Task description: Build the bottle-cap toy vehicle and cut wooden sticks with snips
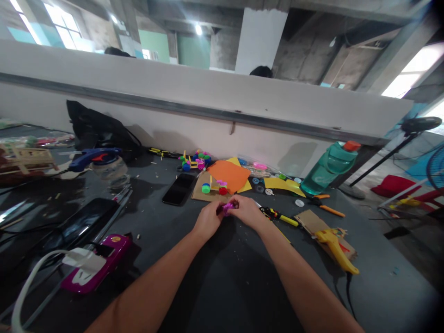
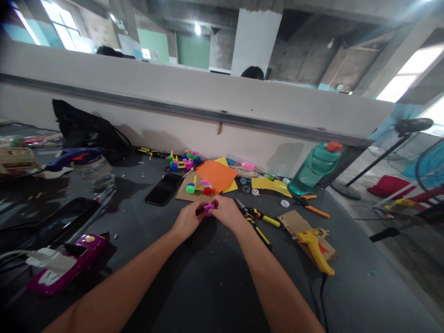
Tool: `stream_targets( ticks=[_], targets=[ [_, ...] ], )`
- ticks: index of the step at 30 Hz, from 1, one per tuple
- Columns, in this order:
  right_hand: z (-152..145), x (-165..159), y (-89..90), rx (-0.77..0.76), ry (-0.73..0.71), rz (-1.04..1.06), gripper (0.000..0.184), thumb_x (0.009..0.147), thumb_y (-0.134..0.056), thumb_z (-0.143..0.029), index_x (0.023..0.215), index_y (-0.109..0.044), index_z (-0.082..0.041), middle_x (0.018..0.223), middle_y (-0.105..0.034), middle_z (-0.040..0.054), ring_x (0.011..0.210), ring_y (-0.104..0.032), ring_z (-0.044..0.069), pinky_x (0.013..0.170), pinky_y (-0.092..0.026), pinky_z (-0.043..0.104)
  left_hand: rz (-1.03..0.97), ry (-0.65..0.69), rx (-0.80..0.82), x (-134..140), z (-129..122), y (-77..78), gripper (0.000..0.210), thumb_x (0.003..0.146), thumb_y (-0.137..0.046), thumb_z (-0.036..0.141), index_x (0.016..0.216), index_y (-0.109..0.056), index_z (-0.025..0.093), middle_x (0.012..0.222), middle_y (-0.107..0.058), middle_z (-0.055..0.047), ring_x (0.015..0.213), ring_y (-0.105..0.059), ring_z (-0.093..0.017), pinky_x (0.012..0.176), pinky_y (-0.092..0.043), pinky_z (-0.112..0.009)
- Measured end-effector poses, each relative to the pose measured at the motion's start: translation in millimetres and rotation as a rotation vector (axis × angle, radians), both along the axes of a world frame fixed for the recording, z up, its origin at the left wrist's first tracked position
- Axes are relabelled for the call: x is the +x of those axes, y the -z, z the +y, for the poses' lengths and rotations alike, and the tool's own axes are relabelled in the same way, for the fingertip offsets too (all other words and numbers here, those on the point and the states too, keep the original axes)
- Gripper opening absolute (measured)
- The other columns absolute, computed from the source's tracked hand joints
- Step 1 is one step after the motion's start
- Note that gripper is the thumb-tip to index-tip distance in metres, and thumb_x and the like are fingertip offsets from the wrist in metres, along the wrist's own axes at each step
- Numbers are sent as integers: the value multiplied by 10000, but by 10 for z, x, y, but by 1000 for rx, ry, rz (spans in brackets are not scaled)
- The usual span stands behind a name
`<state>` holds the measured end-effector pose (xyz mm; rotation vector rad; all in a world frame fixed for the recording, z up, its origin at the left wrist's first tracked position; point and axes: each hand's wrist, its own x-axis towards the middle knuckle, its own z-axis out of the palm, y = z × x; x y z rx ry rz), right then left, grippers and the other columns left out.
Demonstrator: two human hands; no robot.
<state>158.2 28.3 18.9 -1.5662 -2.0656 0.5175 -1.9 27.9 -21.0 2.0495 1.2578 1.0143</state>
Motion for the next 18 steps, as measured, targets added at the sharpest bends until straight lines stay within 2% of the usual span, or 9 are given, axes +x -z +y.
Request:
stream_targets(
  ticks=[5,9,18],
  targets=[
    [-26,-15,-7,90,-111,-98,112,717,-582,-164,824,-614,-172,805,-638,31,752,-551,139,670,-367,223,0,3,-32,-10,17,25,236,760,-549,144,979,-606,210,911,-661,-21,830,-600,-168,743,-456,-277],
    [-18,-50,55,101,-63,-119,119,718,-564,-144,825,-608,-174,809,-633,39,796,-546,153,713,-366,234,13,4,-15,-8,4,8,247,752,-544,122,978,-596,206,923,-654,-26,831,-597,-167,750,-454,-281],
    [-10,-92,142,77,42,10,120,672,-563,-162,780,-605,-191,749,-626,7,718,-556,142,679,-389,234,81,-17,33,15,-23,-32,264,714,-598,141,974,-571,180,939,-614,-53,865,-566,-189,758,-436,-300]
  ],
)
